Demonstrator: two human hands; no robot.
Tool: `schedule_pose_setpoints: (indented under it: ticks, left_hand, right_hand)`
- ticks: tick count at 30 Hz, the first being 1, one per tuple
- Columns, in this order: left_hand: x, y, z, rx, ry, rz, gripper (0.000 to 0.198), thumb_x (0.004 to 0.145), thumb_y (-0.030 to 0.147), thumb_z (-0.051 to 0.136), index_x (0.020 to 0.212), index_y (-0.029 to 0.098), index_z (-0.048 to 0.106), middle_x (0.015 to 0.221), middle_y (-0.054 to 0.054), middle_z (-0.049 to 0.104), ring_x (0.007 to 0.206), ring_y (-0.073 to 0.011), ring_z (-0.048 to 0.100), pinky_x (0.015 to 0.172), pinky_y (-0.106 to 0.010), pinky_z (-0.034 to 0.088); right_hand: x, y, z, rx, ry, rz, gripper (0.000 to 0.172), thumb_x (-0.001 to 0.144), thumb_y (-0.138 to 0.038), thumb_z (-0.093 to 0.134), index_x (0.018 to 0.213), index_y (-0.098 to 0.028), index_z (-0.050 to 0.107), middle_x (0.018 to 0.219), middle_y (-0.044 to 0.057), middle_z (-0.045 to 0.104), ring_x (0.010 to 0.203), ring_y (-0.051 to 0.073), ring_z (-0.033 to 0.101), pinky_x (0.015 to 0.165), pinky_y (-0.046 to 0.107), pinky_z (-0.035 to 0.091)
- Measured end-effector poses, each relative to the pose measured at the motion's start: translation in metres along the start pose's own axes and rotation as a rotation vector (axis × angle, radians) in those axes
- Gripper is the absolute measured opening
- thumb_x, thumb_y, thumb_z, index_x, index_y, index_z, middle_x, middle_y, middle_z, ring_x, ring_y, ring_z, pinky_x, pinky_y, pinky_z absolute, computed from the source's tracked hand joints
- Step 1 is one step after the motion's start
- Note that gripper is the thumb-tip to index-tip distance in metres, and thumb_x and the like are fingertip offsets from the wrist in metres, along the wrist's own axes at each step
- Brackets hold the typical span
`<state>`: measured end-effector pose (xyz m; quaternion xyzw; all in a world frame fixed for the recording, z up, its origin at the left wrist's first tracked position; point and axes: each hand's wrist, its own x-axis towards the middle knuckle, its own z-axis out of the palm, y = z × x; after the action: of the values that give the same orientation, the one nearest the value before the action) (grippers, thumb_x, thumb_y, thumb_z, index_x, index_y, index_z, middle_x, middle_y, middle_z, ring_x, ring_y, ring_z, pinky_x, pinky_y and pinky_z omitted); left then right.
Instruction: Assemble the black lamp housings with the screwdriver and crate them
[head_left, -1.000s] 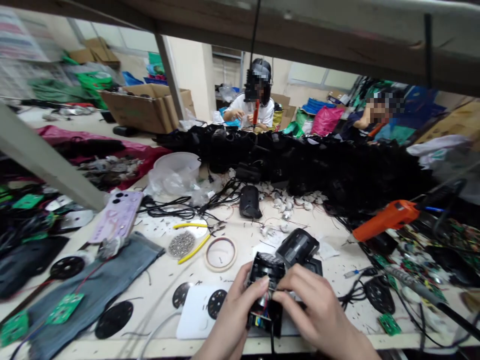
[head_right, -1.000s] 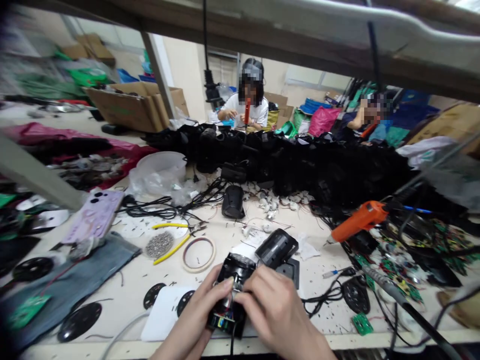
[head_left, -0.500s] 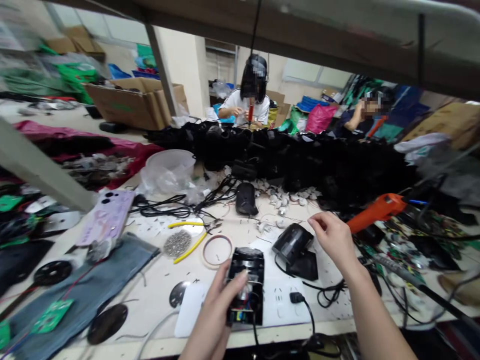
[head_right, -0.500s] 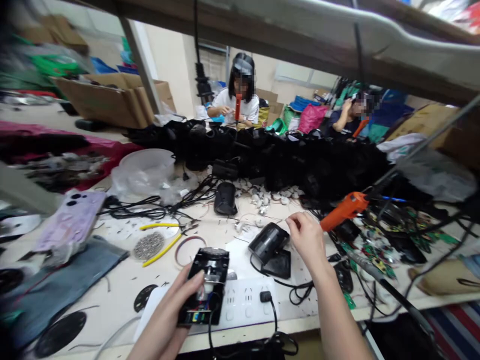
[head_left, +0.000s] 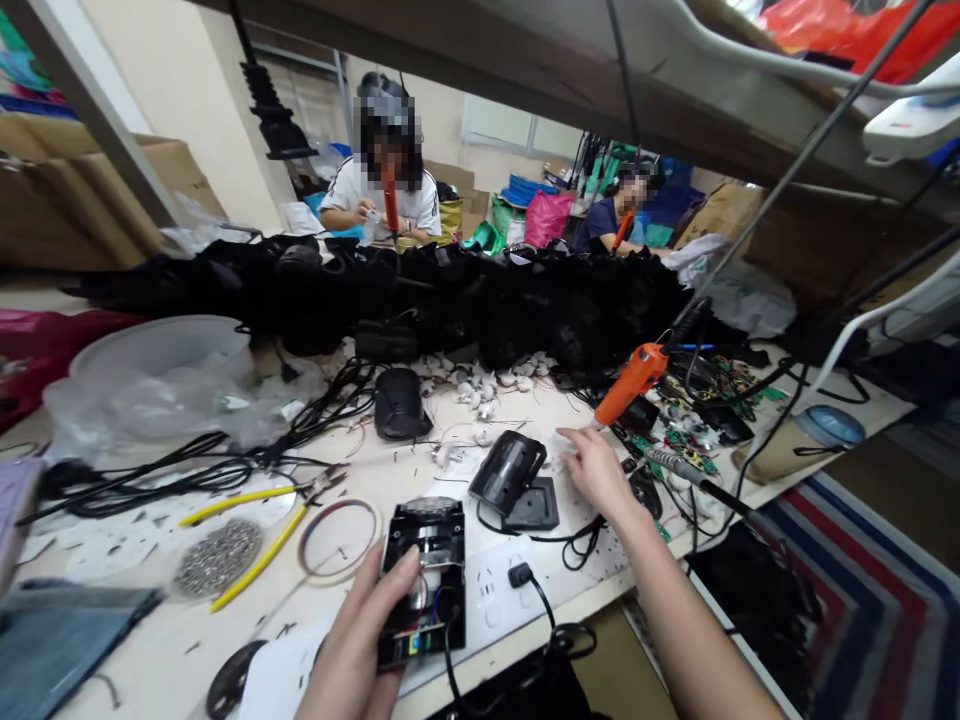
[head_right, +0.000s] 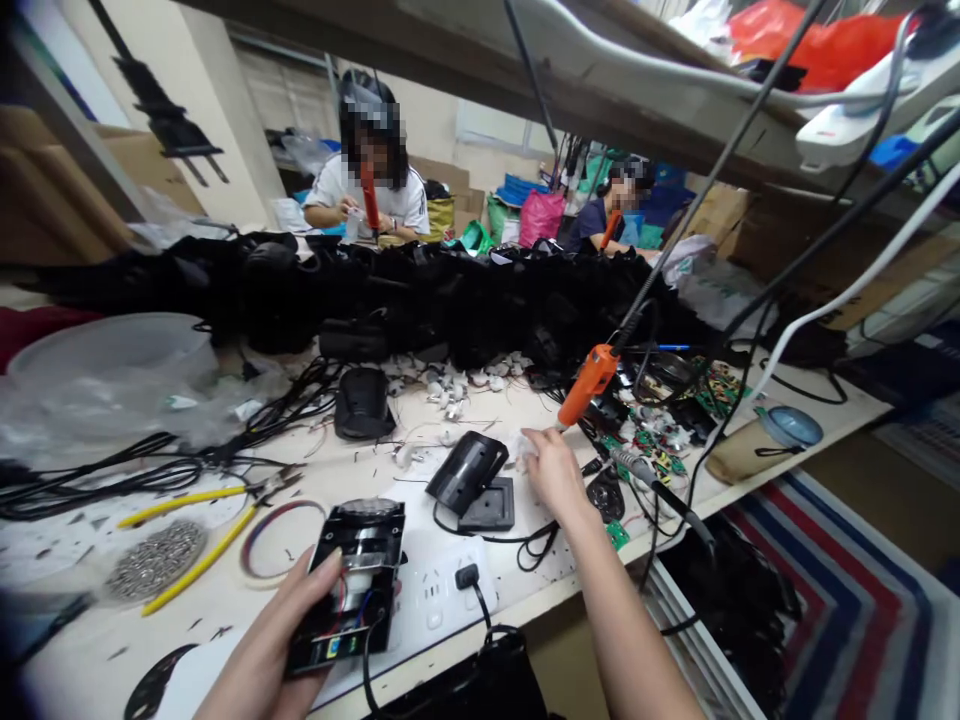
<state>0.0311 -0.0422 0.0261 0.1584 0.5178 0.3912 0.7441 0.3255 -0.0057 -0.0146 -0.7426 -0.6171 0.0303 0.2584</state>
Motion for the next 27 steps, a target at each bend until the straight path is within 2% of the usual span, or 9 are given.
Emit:
schedule_pose_setpoints:
  ticks: [3, 5, 10, 12, 14, 17, 21, 24, 27]
  left_hand:
    - [-0.010, -0.003, 0.012, -0.001, -0.030, 0.003, 0.062, 0.065, 0.034, 0.081, 0.122, 0.024, 0.058, 0.070, 0.001, 0.071, 0.064, -0.0173, 0.066, 0.060, -0.024, 0.050]
    - [-0.017, -0.006, 0.019, -0.017, -0.024, 0.030, 0.056, 0.065, 0.032, 0.081, 0.117, 0.024, 0.062, 0.076, 0.000, 0.072, 0.069, -0.0177, 0.067, 0.063, -0.024, 0.050]
    - [-0.022, -0.009, 0.024, 0.049, 0.002, 0.118, 0.054, 0.065, 0.034, 0.080, 0.114, 0.024, 0.062, 0.084, -0.002, 0.073, 0.078, -0.0203, 0.067, 0.073, -0.028, 0.051]
    - [-0.020, -0.011, 0.023, 0.105, -0.013, 0.131, 0.056, 0.066, 0.039, 0.079, 0.117, 0.024, 0.060, 0.087, -0.002, 0.073, 0.082, -0.0213, 0.067, 0.079, -0.031, 0.050]
    - [-0.019, -0.013, 0.022, 0.151, -0.051, 0.146, 0.059, 0.067, 0.043, 0.077, 0.119, 0.024, 0.058, 0.095, -0.004, 0.073, 0.090, -0.0237, 0.067, 0.086, -0.034, 0.049]
    - [-0.019, -0.017, 0.023, 0.211, -0.076, 0.213, 0.063, 0.066, 0.044, 0.076, 0.122, 0.023, 0.056, 0.113, -0.007, 0.070, 0.108, -0.0284, 0.062, 0.098, -0.039, 0.043]
    - [-0.022, -0.021, 0.024, 0.273, -0.099, 0.310, 0.064, 0.066, 0.042, 0.075, 0.124, 0.023, 0.055, 0.127, -0.008, 0.063, 0.123, -0.0302, 0.052, 0.105, -0.040, 0.038]
    - [-0.021, -0.024, 0.021, 0.299, -0.098, 0.368, 0.065, 0.067, 0.042, 0.074, 0.125, 0.023, 0.053, 0.131, -0.008, 0.060, 0.129, -0.0305, 0.047, 0.107, -0.039, 0.037]
    - [-0.018, -0.026, 0.017, 0.353, -0.070, 0.431, 0.067, 0.067, 0.041, 0.075, 0.126, 0.023, 0.052, 0.132, -0.008, 0.059, 0.132, -0.0302, 0.044, 0.109, -0.037, 0.035]
  right_hand:
    - [0.007, -0.003, 0.014, 0.064, -0.030, -0.031, 0.011, 0.076, -0.013, 0.061, 0.078, -0.019, 0.069, 0.088, 0.004, 0.062, 0.072, 0.015, 0.060, 0.072, 0.026, 0.046]
    - [0.012, -0.004, 0.015, 0.099, 0.015, -0.018, 0.015, 0.076, -0.012, 0.057, 0.064, -0.018, 0.063, 0.075, 0.004, 0.058, 0.070, 0.016, 0.058, 0.070, 0.027, 0.045]
    - [0.006, -0.024, -0.016, 0.221, 0.178, 0.024, 0.017, 0.083, -0.024, 0.051, 0.068, -0.020, 0.054, 0.072, 0.004, 0.056, 0.069, 0.019, 0.055, 0.069, 0.031, 0.045]
    - [-0.007, -0.049, -0.035, 0.321, 0.107, -0.065, 0.019, 0.085, -0.028, 0.053, 0.067, -0.021, 0.052, 0.073, 0.002, 0.056, 0.069, 0.017, 0.056, 0.065, 0.027, 0.046]
    - [-0.021, -0.077, -0.050, 0.517, -0.087, -0.243, 0.017, 0.085, -0.023, 0.057, 0.069, -0.020, 0.054, 0.077, 0.002, 0.057, 0.074, 0.017, 0.056, 0.068, 0.027, 0.046]
    - [-0.034, -0.110, -0.057, 0.611, -0.233, -0.408, 0.014, 0.082, -0.013, 0.058, 0.071, -0.019, 0.054, 0.082, 0.002, 0.057, 0.078, 0.016, 0.056, 0.070, 0.027, 0.044]
    - [-0.033, -0.121, -0.047, 0.588, -0.274, -0.447, 0.023, 0.079, -0.006, 0.056, 0.065, -0.019, 0.044, 0.075, 0.000, 0.050, 0.070, 0.014, 0.049, 0.062, 0.025, 0.038]
    - [-0.030, -0.122, -0.044, 0.580, -0.269, -0.480, 0.015, 0.080, -0.009, 0.058, 0.075, -0.019, 0.048, 0.077, 0.000, 0.050, 0.070, 0.013, 0.048, 0.062, 0.025, 0.037]
    - [-0.029, -0.126, -0.044, 0.455, -0.235, -0.631, 0.007, 0.085, -0.010, 0.052, 0.085, -0.017, 0.055, 0.078, 0.001, 0.048, 0.071, 0.014, 0.046, 0.060, 0.025, 0.035]
